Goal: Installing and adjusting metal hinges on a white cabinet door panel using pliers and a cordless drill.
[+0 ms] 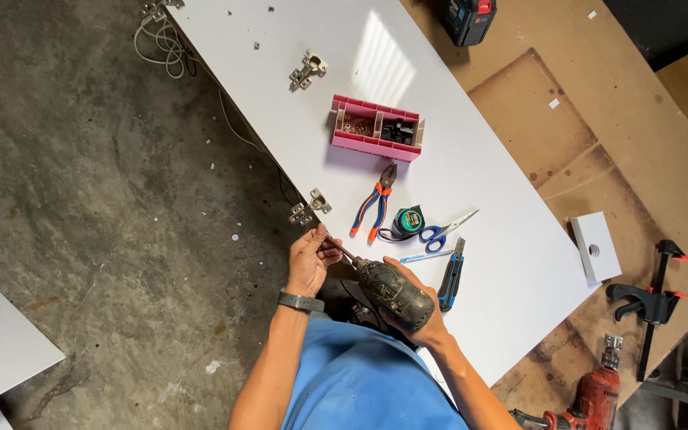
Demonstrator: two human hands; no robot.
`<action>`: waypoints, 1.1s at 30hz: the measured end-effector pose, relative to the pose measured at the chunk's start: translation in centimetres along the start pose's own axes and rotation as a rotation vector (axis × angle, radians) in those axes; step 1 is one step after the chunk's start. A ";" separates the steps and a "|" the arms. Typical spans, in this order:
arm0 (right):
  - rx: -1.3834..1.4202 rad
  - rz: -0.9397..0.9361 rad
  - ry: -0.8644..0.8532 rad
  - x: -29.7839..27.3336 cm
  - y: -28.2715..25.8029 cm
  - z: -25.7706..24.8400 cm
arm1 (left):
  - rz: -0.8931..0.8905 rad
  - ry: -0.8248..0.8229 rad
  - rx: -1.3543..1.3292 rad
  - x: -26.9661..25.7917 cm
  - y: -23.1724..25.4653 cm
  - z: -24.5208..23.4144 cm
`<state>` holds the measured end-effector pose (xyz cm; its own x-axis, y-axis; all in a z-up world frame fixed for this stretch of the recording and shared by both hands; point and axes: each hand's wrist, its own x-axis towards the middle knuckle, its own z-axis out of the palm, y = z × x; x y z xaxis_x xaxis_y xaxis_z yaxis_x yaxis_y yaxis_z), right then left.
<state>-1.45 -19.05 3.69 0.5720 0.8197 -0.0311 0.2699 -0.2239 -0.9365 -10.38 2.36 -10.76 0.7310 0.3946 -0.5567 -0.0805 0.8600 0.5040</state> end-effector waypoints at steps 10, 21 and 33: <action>0.041 0.125 -0.100 1.1 1.6 0.2 | -0.013 -0.053 0.064 0.3 0.4 -2.0; 0.167 0.530 -0.010 7.8 0.8 -0.9 | 0.560 0.673 1.109 10.9 0.4 -8.7; -0.095 0.724 -0.179 16.5 0.8 1.2 | -0.014 0.384 1.283 12.7 3.2 -3.4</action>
<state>7.28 -5.06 2.05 0.4997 0.5217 -0.6915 -0.0551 -0.7775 -0.6265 -3.64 11.20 -18.49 0.4736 0.6359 -0.6094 0.7691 0.0385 0.6379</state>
